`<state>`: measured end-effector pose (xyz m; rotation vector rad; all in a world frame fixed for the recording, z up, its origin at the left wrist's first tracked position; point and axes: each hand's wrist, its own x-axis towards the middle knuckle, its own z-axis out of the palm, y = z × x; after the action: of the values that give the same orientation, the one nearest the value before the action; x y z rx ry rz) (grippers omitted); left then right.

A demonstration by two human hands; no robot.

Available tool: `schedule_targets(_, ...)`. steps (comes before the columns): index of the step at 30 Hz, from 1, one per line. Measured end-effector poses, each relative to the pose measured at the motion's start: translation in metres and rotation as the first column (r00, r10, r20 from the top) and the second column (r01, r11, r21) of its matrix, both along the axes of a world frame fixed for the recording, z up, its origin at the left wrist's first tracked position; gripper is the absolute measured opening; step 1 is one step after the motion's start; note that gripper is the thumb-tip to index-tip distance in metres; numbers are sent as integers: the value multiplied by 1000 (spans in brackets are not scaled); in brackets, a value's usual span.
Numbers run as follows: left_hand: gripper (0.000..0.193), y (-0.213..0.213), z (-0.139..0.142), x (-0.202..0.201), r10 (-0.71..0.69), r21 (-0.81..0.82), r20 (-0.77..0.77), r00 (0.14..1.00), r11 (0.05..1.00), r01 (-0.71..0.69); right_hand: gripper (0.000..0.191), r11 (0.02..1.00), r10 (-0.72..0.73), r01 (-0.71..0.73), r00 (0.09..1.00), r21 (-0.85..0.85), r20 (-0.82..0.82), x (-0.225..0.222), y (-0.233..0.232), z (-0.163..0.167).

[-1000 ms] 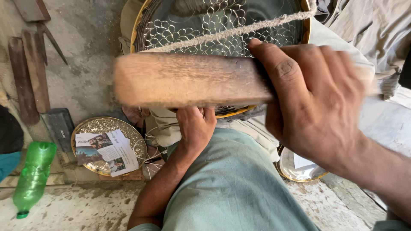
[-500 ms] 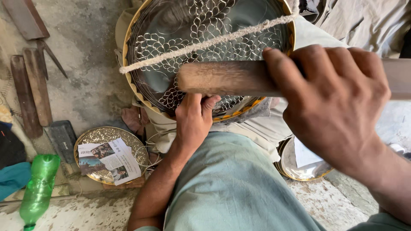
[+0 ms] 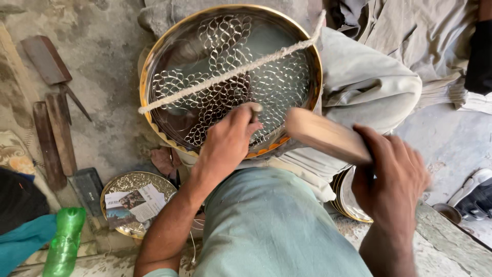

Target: The person sits on the floor and uses a wooden mallet to hammer a small metal punch against a decorative metal plate. They repeatedly strike the punch to create a textured pattern on the plate's surface.

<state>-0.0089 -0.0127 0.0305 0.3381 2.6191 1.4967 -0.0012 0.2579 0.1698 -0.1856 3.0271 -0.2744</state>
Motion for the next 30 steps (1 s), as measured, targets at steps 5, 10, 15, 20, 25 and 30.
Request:
schedule_targets(5, 36, -6, 20, -19, -163, -29, -27, 986, 986, 162, 47, 691, -346, 400, 914, -602, 211, 46, 18, -33)
schedule_targets(10, 40, -4, 40, -35, -361, -130, -31, 932, 926, 354, 53, 748, -441, 435, 890, -501, 114, 69, 28, -64)
schedule_targets(15, 38, 5, 47, -46, -467, -132, 10, 884, 876, 464, 59, 857, -373, 351, 928, -378, 16, 73, 35, -67)
schedule_targets(20, 45, 7, 46, -46, -508, -174, -1, 861, 848, 500, 55, 339, -461, 438, 849, -833, 259, 61, 14, -67)
schedule_targets(25, 45, 0, 34, -31, -421, -115, -11, 907, 901, 417, 55, 885, -221, 199, 975, -422, -3, 28, -2, -61)
schedule_targets(30, 26, -3, 13, -11, -229, -116, -9, 973, 967, 227, 51, 972, 36, -62, 993, -225, -116, -6, -18, -39)
